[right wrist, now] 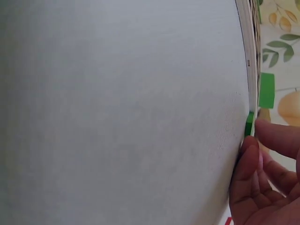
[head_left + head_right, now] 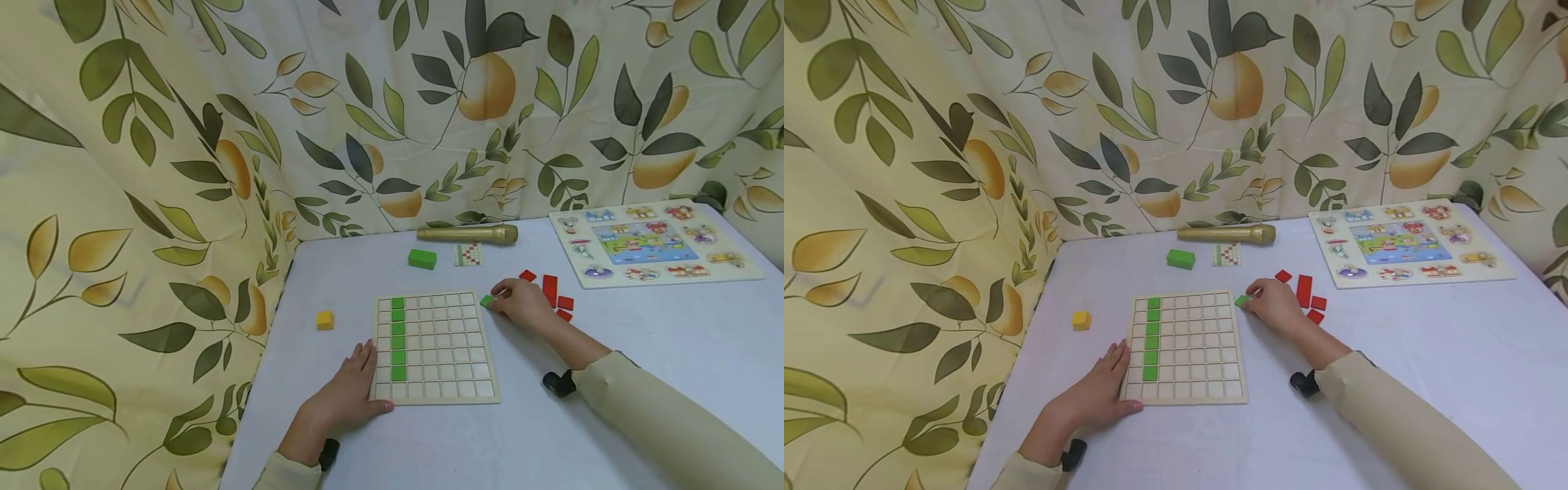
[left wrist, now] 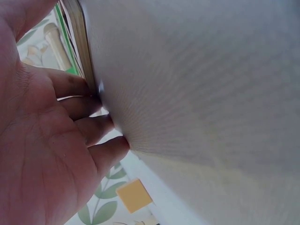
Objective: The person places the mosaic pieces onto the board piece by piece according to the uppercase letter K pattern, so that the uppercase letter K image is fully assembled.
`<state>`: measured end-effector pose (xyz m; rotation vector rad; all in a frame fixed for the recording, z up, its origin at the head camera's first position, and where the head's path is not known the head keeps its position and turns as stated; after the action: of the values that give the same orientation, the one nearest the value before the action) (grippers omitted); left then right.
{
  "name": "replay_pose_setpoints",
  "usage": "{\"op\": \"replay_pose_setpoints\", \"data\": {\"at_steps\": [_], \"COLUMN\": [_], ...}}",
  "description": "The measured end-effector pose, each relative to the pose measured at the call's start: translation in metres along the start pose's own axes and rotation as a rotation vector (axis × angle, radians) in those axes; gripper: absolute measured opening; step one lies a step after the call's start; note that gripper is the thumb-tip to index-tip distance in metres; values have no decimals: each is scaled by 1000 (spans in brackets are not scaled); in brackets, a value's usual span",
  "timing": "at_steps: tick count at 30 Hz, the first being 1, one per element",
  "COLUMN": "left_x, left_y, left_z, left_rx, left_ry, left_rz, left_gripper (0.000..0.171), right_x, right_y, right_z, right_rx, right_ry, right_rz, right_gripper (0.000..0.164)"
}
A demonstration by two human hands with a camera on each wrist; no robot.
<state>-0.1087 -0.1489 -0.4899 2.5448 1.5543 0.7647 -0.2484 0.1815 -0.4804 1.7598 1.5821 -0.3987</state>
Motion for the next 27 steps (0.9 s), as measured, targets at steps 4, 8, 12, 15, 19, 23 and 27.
{"op": "replay_pose_setpoints", "data": {"at_steps": [4,8,12,15,19,23,27], "left_x": [1,1,1,2,3,3,2], "left_y": [0,0,1,1,2,2,1], "left_z": [-1,-1,-2,-2,-3,-2,-1], "left_rx": [1,1,1,1,-2,-5,-3], "left_ry": [1,1,-5,-9,-12,-17,-19], "left_rz": [3,7,10,20,29,22,14], "left_gripper": [107,107,106,106,105,105,106], "right_x": [1,0,-2,-4,-7,-7,-7], "right_y": [-2,-4,-5,-4,-2,0,0], "right_z": [1,3,4,4,3,1,0], "right_rx": [10,20,25,26,12,-5,-16], "right_ry": [26,38,42,39,24,1,-24], "right_rz": [-6,-28,-36,-44,-45,-38,-25], "right_gripper": [33,27,26,26,26,27,30]}}
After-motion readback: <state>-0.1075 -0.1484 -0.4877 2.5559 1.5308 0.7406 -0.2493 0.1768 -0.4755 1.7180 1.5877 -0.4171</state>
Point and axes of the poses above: each hand's wrist, its own y-axis away from the middle knuckle, its own z-axis out of the palm, x = y × z, the point moved 6 cm from there along -y, towards the middle knuckle, and after that the axes turned 10 degrees about z, right-handed, at the moved point
